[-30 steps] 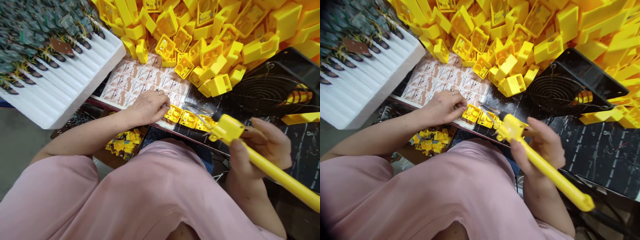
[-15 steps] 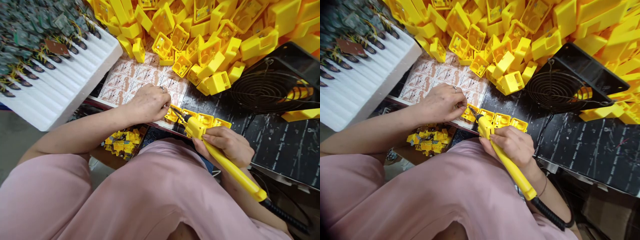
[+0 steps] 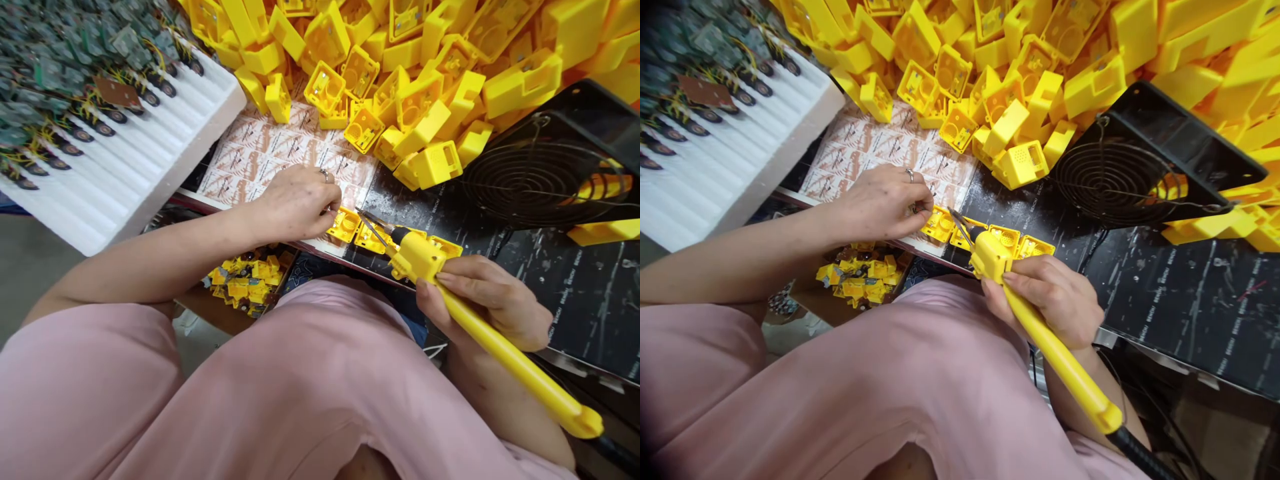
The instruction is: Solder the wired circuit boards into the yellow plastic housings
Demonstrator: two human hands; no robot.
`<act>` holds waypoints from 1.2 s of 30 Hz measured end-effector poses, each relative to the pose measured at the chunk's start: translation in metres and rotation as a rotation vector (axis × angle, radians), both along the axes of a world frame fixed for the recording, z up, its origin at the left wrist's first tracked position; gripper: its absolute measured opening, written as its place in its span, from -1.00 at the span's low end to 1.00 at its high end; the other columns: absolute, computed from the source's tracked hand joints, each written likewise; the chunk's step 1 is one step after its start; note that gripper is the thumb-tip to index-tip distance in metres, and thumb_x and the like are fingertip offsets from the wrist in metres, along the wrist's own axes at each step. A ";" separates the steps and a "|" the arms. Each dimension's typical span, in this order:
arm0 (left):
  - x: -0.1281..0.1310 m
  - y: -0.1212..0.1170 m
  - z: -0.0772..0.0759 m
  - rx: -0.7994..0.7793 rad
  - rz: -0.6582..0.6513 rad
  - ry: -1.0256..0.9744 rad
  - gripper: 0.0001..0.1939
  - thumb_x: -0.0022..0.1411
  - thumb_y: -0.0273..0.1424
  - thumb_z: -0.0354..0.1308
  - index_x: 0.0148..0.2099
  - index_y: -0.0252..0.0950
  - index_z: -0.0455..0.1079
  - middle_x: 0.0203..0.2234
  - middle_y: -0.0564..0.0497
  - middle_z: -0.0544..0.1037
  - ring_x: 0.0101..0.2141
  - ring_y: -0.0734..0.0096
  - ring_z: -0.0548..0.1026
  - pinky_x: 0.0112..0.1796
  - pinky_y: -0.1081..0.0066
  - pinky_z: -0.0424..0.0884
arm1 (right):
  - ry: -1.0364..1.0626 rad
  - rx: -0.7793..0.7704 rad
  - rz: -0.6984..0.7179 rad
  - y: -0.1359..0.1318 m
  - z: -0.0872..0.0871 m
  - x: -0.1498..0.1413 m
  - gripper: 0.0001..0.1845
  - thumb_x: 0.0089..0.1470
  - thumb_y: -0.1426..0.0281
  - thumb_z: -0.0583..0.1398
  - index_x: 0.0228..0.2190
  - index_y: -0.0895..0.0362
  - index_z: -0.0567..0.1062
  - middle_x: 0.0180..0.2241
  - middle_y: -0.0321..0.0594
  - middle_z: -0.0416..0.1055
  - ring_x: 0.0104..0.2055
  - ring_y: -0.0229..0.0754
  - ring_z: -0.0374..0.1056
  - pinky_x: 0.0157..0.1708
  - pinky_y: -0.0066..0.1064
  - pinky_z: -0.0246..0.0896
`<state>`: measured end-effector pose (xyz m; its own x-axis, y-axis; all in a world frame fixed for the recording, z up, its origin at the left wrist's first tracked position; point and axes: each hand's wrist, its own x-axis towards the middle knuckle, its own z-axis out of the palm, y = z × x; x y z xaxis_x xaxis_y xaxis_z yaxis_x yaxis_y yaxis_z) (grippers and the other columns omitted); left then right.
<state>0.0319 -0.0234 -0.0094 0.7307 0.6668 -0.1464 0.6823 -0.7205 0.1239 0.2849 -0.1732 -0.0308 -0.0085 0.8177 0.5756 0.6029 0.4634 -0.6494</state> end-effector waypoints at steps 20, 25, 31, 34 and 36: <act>-0.021 -0.013 -0.013 0.029 -0.010 -0.235 -0.67 0.37 -0.31 0.02 -0.29 -0.21 0.61 -0.39 -0.03 0.65 -0.18 0.18 0.57 0.23 -0.06 0.32 | 0.035 0.004 0.028 -0.005 -0.011 0.005 -0.32 0.13 0.46 0.41 0.23 -0.20 0.49 -0.26 -0.29 0.65 -0.37 -0.06 0.58 -0.41 -0.19 0.59; -0.018 -0.014 -0.011 0.039 -0.014 -0.161 -0.69 0.30 -0.33 0.02 -0.33 -0.24 0.58 -0.45 -0.05 0.63 -0.29 0.23 0.55 0.15 0.00 0.39 | -0.047 0.009 0.156 0.001 -0.001 0.004 -0.45 0.12 0.47 0.43 0.11 -0.09 0.53 -0.31 -0.29 0.66 -0.39 -0.09 0.59 -0.46 -0.28 0.57; -0.016 -0.014 -0.010 0.026 -0.002 -0.165 -0.70 0.27 -0.33 0.02 -0.34 -0.25 0.58 -0.45 -0.06 0.63 -0.32 0.23 0.55 0.17 0.01 0.39 | -0.137 0.131 0.308 0.022 0.006 -0.001 -0.65 0.07 0.49 0.48 -0.22 0.04 0.46 -0.47 -0.32 0.58 -0.52 -0.26 0.50 -0.61 -0.49 0.34; -0.015 -0.014 -0.011 0.019 0.014 -0.185 -0.71 0.24 -0.33 0.03 -0.35 -0.25 0.58 -0.46 -0.06 0.63 -0.33 0.23 0.54 0.17 0.00 0.38 | -0.179 0.150 0.323 0.028 0.008 -0.001 -0.66 0.09 0.46 0.48 -0.24 0.06 0.44 -0.46 -0.32 0.57 -0.51 -0.29 0.50 -0.58 -0.54 0.35; -0.014 -0.014 -0.012 0.027 0.016 -0.167 -0.72 0.22 -0.33 0.04 -0.35 -0.24 0.57 -0.48 -0.05 0.61 -0.34 0.24 0.53 0.14 0.01 0.39 | -0.217 0.148 0.336 0.028 0.010 0.000 -0.68 0.10 0.49 0.47 -0.25 0.07 0.44 -0.44 -0.31 0.57 -0.49 -0.30 0.50 -0.53 -0.54 0.40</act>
